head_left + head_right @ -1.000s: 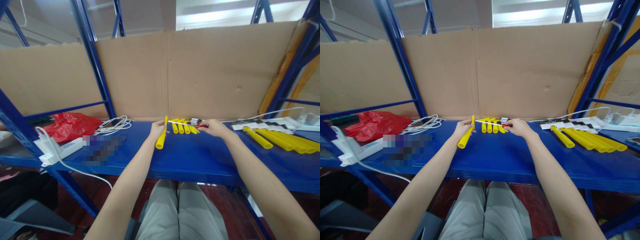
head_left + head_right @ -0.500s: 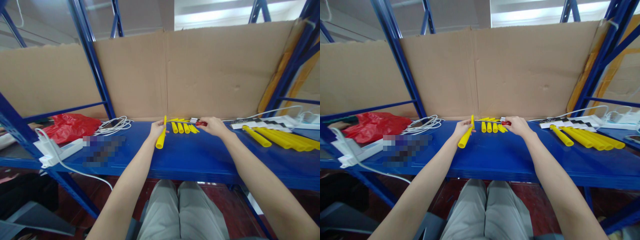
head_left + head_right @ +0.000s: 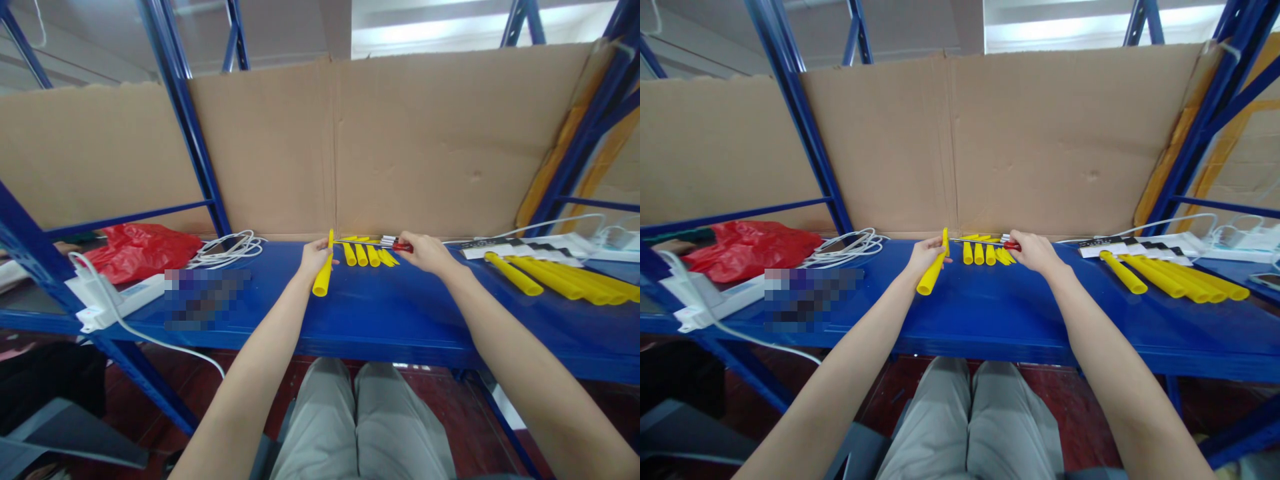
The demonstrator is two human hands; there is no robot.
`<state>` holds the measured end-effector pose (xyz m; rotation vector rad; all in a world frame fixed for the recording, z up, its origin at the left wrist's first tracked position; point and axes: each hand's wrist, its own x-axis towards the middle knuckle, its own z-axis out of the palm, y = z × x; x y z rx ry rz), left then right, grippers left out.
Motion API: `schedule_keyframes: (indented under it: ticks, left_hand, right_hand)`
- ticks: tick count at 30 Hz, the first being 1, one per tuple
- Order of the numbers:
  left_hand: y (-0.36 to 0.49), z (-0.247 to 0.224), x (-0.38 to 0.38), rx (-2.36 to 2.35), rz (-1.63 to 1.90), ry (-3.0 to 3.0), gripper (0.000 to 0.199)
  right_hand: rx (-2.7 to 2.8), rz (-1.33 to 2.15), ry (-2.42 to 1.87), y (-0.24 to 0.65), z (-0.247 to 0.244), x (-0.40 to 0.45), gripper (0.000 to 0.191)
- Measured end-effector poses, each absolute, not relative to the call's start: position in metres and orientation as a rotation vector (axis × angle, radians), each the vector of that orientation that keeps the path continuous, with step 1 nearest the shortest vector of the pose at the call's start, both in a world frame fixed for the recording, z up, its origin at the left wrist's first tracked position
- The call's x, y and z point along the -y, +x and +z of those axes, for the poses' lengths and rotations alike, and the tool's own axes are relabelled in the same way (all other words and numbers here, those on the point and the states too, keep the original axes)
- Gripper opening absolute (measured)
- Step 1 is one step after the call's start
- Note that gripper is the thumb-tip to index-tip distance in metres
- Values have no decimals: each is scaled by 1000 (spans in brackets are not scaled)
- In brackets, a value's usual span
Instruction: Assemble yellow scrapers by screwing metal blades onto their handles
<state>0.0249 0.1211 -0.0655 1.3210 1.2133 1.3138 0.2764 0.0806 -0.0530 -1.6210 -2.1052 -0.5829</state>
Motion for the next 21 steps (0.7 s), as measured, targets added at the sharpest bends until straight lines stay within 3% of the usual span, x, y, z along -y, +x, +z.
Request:
schedule_keyframes:
  ticks: [21]
  left_hand:
    - [21,-62,-123,-1215,1219,1370,46]
  right_hand:
    - [2183,-402,-1552,280,-54,-81,16]
